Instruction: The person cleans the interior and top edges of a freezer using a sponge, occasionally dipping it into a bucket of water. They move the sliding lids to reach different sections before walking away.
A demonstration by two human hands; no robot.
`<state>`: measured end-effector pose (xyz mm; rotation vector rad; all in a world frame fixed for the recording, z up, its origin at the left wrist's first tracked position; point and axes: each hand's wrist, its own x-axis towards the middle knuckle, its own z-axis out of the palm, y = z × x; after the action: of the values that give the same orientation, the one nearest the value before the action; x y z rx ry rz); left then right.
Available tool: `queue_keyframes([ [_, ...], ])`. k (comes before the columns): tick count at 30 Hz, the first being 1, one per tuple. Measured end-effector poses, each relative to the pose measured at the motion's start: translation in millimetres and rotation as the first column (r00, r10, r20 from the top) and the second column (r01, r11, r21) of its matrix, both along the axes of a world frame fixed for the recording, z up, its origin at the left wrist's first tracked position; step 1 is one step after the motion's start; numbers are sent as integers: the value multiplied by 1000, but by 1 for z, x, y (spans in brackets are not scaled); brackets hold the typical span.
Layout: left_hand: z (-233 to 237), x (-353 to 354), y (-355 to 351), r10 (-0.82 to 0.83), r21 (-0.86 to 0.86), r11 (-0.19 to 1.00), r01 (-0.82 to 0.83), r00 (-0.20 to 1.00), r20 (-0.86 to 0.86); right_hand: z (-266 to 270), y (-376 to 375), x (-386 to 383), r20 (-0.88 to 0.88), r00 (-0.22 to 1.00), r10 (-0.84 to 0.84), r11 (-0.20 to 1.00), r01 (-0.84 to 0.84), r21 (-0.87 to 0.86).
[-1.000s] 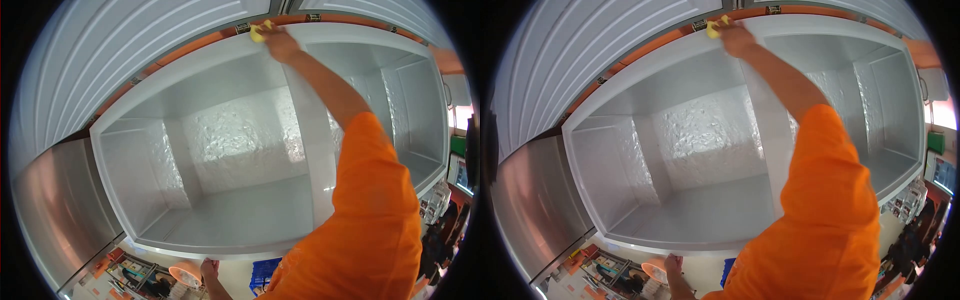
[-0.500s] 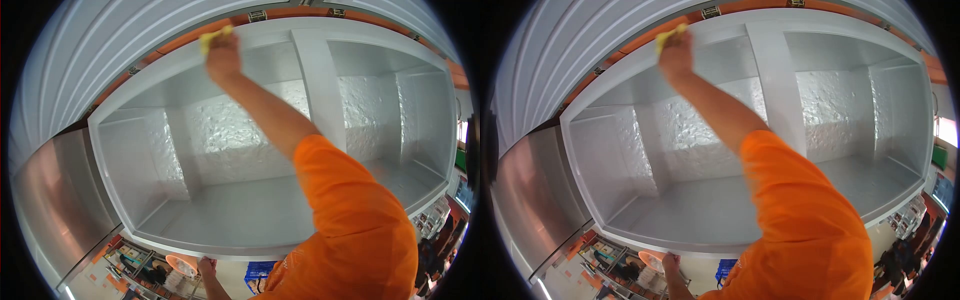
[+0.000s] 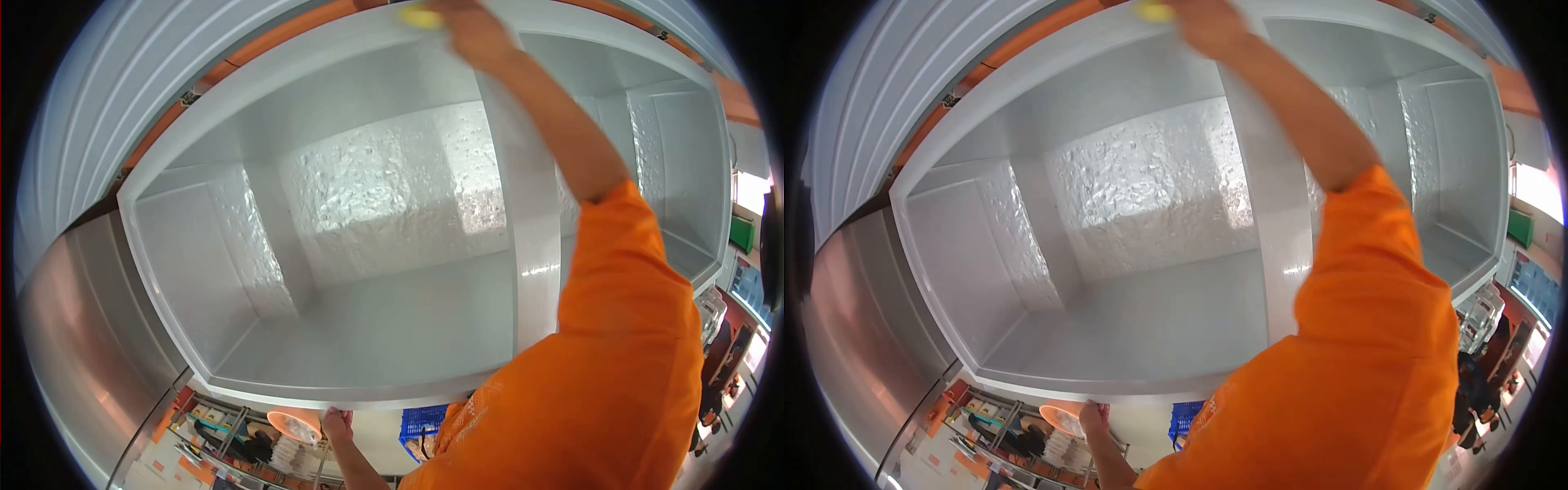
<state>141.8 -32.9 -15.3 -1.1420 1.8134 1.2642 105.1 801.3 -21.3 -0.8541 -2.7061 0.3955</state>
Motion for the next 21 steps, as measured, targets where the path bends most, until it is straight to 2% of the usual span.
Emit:
queue_keyframes([
  [1,5,0,11,2,-3,1000,-2,1000,-26,-7,4,44,65,998,-9,995,3,96],
  [2,7,1,20,1,2,1000,-1,1000,-26,-32,2,85,4,990,138,949,-133,287],
  [3,8,-1,27,27,-58,998,-29,999,-36,-22,-30,116,25,994,108,993,-109,41],
  [4,8,0,31,58,-115,991,-64,997,-49,-34,-54,146,-22,968,248,967,-247,61],
  [5,5,2,31,62,-107,992,-67,997,-54,-28,-94,167,3,956,292,955,-292,44],
  [6,5,1,25,56,-84,995,-60,997,-49,-10,-135,181,227,952,205,973,-173,-150],
  [8,0,-3,20,46,-52,997,-49,997,-64,21,-176,181,377,825,422,901,-333,-279],
  [9,-1,-3,17,30,-47,998,-32,998,-50,28,-177,167,368,831,418,903,-333,-273],
  [11,-7,-1,5,8,-42,999,-9,999,-35,37,-166,124,263,953,153,910,-32,-413],
  [12,-12,-4,-4,-29,1,1000,29,999,-30,34,-144,93,92,994,66,961,-38,-275],
  [13,-13,-4,-10,-64,45,997,65,998,-26,20,-116,63,-139,990,27,999,-29,-13],
  [14,-16,-3,-8,-62,53,997,64,997,-36,6,-89,32,-238,971,24,964,40,262],
  [15,-18,-3,0,-49,-7,999,49,998,-38,-11,-68,1,-184,979,-90,975,125,185],
  [17,-17,-7,2,-28,-71,997,24,998,-59,-36,-60,-58,108,950,-294,952,301,-56],
  [18,-22,-8,-1,-35,-44,998,33,998,-50,-53,-70,-85,93,954,-283,955,290,-61],
  [19,-22,-6,-6,-40,-22,999,40,999,-36,-73,-85,-109,40,909,-416,897,403,180],
  [20,-20,-6,-1,-27,-28,999,26,999,-40,-83,-95,-122,-41,849,-527,769,497,401],
  [21,-16,-7,11,-22,-102,995,15,998,-59,-80,-95,-125,-34,856,-516,780,486,394],
])
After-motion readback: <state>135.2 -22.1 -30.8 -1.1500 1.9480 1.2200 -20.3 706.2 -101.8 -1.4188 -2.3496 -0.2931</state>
